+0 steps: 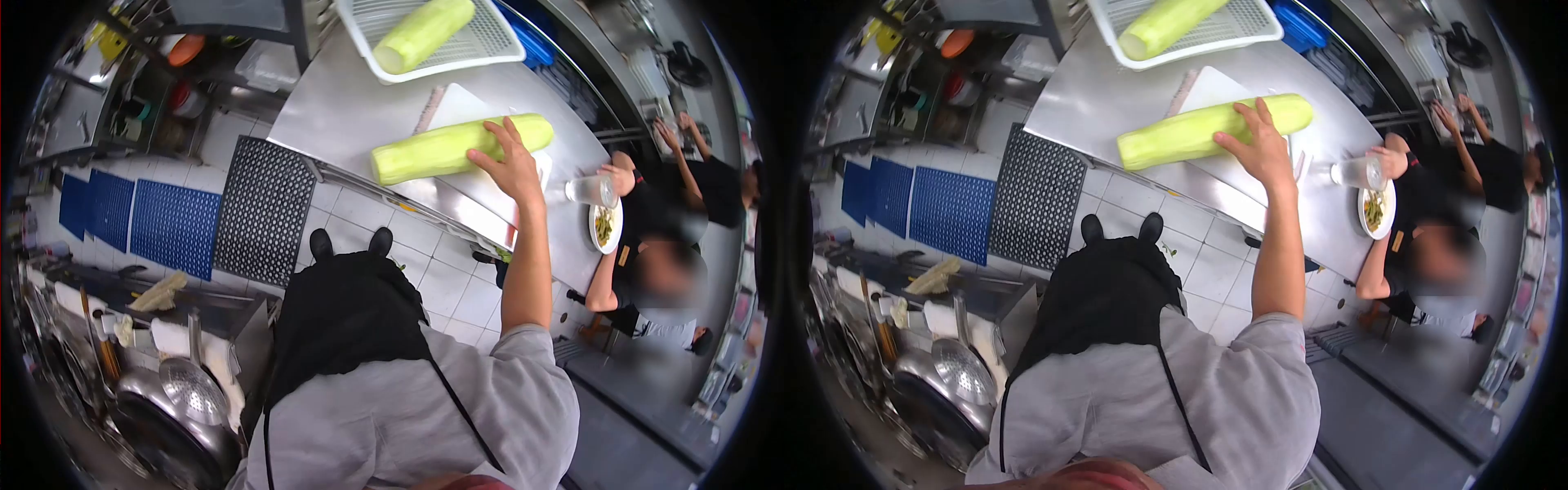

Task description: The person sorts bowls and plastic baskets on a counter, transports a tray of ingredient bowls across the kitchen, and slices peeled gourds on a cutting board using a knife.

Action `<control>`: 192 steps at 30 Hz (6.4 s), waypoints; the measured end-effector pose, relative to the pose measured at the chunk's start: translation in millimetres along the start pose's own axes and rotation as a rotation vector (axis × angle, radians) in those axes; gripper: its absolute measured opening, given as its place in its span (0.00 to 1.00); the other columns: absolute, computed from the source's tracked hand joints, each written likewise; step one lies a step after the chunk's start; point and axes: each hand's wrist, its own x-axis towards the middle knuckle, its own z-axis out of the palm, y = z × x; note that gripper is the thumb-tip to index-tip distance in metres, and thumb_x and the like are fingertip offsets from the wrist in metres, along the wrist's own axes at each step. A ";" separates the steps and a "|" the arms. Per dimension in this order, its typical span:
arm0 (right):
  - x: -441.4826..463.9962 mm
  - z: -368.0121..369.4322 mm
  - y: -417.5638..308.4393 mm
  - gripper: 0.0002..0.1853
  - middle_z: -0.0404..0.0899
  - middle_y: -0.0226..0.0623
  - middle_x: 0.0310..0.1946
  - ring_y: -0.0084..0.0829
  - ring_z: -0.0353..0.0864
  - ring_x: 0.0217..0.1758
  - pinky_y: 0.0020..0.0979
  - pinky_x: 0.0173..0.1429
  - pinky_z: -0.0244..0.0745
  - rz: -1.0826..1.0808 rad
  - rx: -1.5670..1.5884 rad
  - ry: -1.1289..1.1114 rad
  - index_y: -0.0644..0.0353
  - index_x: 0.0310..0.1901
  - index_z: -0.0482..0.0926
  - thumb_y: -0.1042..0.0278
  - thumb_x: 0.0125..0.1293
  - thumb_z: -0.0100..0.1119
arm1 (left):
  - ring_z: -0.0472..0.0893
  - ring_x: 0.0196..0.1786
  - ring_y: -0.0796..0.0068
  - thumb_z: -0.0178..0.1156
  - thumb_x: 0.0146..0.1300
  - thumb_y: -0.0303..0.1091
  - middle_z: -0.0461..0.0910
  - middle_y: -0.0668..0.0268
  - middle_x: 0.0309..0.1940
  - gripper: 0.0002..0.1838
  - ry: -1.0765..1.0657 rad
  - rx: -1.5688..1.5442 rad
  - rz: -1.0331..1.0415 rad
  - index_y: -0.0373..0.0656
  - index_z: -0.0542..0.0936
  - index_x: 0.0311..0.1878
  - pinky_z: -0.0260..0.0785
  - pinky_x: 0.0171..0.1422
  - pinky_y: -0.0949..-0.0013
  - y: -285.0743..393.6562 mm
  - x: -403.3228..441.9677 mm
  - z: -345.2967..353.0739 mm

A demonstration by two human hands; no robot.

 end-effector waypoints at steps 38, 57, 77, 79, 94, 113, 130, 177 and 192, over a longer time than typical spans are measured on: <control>-369.4 129.9 -126.9 0.19 0.88 0.47 0.43 0.49 0.88 0.41 0.45 0.48 0.81 1.620 0.236 0.988 0.62 0.47 0.87 0.53 0.69 0.66 | 0.71 0.21 0.53 0.73 0.62 0.40 0.71 0.54 0.16 0.24 -0.355 1.092 1.597 0.34 0.74 0.20 0.60 0.29 0.56 490.1 14.8 -444.2; -483.4 345.5 -398.3 0.35 0.54 0.59 0.77 0.57 0.71 0.68 0.58 0.60 0.82 0.957 0.560 3.793 0.62 0.78 0.52 0.58 0.77 0.51 | 0.70 0.75 0.46 0.55 0.80 0.47 0.63 0.40 0.76 0.41 -1.346 1.110 0.646 0.38 0.47 0.84 0.72 0.72 0.50 317.6 -9.8 -0.7; -527.3 330.6 -412.7 0.07 0.76 0.43 0.43 0.45 0.82 0.47 0.62 0.65 0.82 0.842 0.480 3.896 0.67 0.45 0.73 0.84 0.72 0.44 | 0.73 0.68 0.52 0.46 0.84 0.48 0.64 0.45 0.70 0.38 -1.202 0.721 0.581 0.46 0.38 0.82 0.74 0.72 0.50 248.3 -15.3 87.1; -532.6 326.6 -414.0 0.06 0.75 0.43 0.41 0.44 0.82 0.45 0.61 0.63 0.85 0.892 0.460 3.889 0.67 0.43 0.73 0.84 0.72 0.45 | 0.73 0.68 0.51 0.46 0.84 0.47 0.63 0.44 0.70 0.38 -1.217 0.718 0.572 0.47 0.36 0.82 0.74 0.72 0.50 246.9 -18.6 91.6; -569.5 346.2 -419.3 0.08 0.76 0.46 0.46 0.45 0.82 0.46 0.57 0.60 0.88 0.920 0.499 3.793 0.71 0.50 0.70 0.83 0.73 0.44 | 0.71 0.72 0.48 0.43 0.84 0.49 0.56 0.35 0.74 0.38 -1.237 0.730 0.574 0.45 0.36 0.82 0.72 0.74 0.49 238.2 -6.1 139.8; -525.2 276.5 -317.2 0.24 0.87 0.43 0.50 0.29 0.87 0.41 0.29 0.43 0.82 1.514 1.574 2.074 0.64 0.68 0.75 0.58 0.78 0.59 | 0.84 0.38 0.78 0.61 0.68 0.25 0.83 0.66 0.33 0.18 -1.191 0.753 0.839 0.37 0.80 0.60 0.80 0.48 0.71 387.7 6.5 -49.5; -178.9 77.9 -48.8 0.14 0.88 0.47 0.40 0.36 0.86 0.34 0.32 0.38 0.80 0.489 0.499 0.545 0.63 0.54 0.86 0.66 0.72 0.64 | 0.82 0.48 0.52 0.67 0.63 0.29 0.83 0.56 0.42 0.12 1.231 -0.097 1.617 0.39 0.86 0.49 0.74 0.55 0.55 364.7 75.5 -533.2; -209.4 13.0 15.9 0.15 0.84 0.63 0.35 0.63 0.84 0.40 0.53 0.44 0.76 0.684 0.245 0.308 0.68 0.56 0.73 0.68 0.73 0.56 | 0.84 0.53 0.42 0.79 0.41 0.43 0.83 0.45 0.52 0.60 0.802 0.210 0.926 0.62 0.61 0.82 0.76 0.59 0.47 362.7 94.3 -511.3; -94.2 -4.4 -28.8 0.08 0.80 0.59 0.21 0.62 0.82 0.27 0.57 0.34 0.77 0.184 0.027 0.083 0.66 0.43 0.66 0.71 0.75 0.53 | 0.75 0.71 0.54 0.83 0.42 0.47 0.77 0.48 0.68 0.56 0.526 -0.408 1.065 0.37 0.70 0.76 0.64 0.77 0.61 305.0 120.2 -518.9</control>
